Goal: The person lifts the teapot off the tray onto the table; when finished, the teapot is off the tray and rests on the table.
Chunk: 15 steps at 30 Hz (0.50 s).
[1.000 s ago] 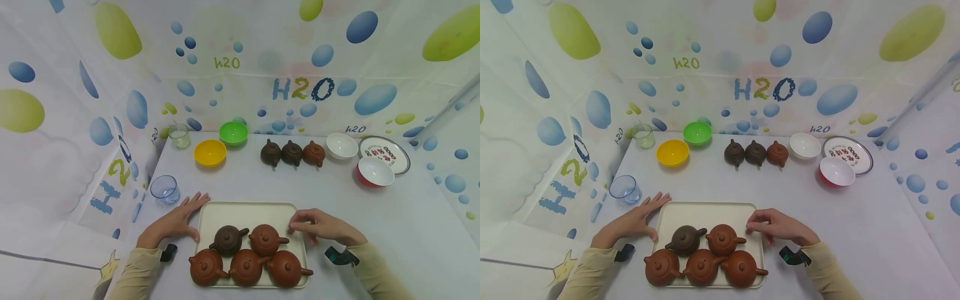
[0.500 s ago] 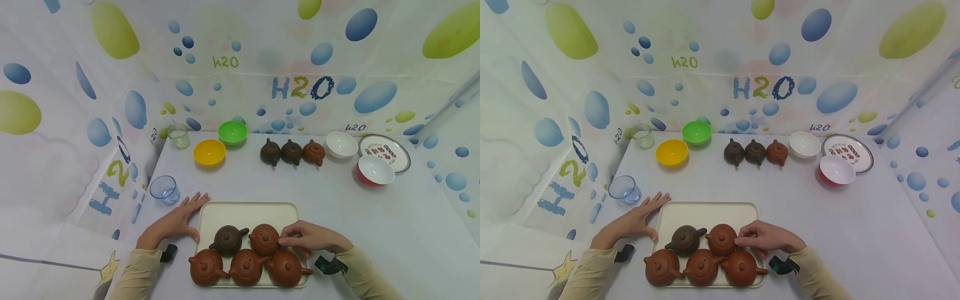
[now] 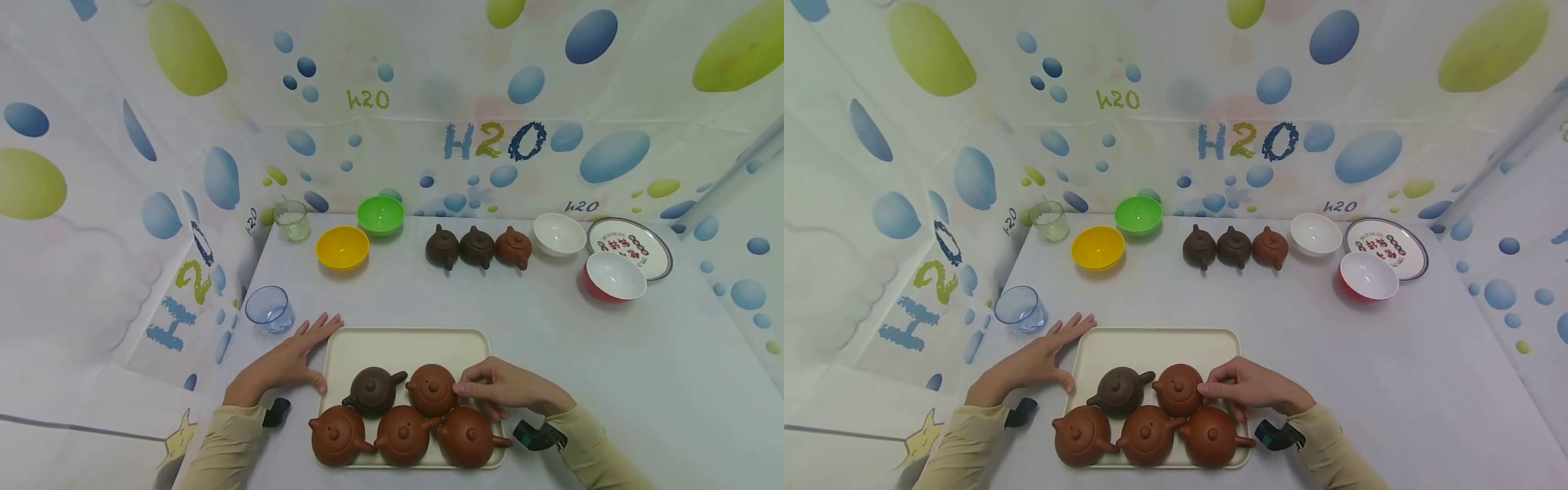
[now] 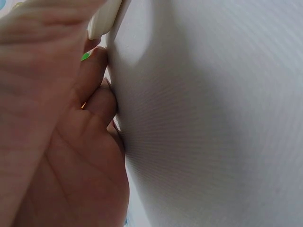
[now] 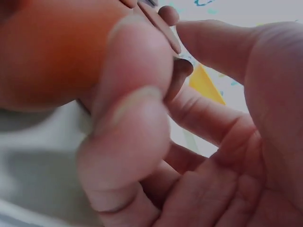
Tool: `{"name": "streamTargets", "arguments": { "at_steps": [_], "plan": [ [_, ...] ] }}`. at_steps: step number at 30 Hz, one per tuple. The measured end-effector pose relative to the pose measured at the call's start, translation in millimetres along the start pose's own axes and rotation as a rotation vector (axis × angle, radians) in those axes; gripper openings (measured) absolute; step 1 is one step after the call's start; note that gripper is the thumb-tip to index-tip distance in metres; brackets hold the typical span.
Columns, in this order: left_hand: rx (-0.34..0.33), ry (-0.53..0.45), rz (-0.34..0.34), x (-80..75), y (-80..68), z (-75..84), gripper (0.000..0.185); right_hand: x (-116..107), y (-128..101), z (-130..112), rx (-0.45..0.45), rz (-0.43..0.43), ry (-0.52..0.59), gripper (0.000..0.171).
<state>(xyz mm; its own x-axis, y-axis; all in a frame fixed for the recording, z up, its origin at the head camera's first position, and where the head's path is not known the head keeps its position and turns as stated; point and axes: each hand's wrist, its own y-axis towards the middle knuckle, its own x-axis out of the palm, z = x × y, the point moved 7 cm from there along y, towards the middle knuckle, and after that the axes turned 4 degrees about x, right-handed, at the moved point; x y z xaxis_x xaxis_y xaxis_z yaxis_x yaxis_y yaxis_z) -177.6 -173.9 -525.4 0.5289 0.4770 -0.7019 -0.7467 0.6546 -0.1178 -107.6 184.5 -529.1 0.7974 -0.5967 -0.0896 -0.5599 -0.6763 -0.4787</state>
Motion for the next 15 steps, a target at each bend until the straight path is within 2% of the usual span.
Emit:
{"name": "streamTargets", "arguments": {
  "at_steps": [15],
  "plan": [
    [-0.008, 0.005, -0.005, -0.6, 0.1, 2.2, 0.128, -8.7, -2.8, 0.0, -0.006, 0.120, 0.012, 0.031]
  ]
}}
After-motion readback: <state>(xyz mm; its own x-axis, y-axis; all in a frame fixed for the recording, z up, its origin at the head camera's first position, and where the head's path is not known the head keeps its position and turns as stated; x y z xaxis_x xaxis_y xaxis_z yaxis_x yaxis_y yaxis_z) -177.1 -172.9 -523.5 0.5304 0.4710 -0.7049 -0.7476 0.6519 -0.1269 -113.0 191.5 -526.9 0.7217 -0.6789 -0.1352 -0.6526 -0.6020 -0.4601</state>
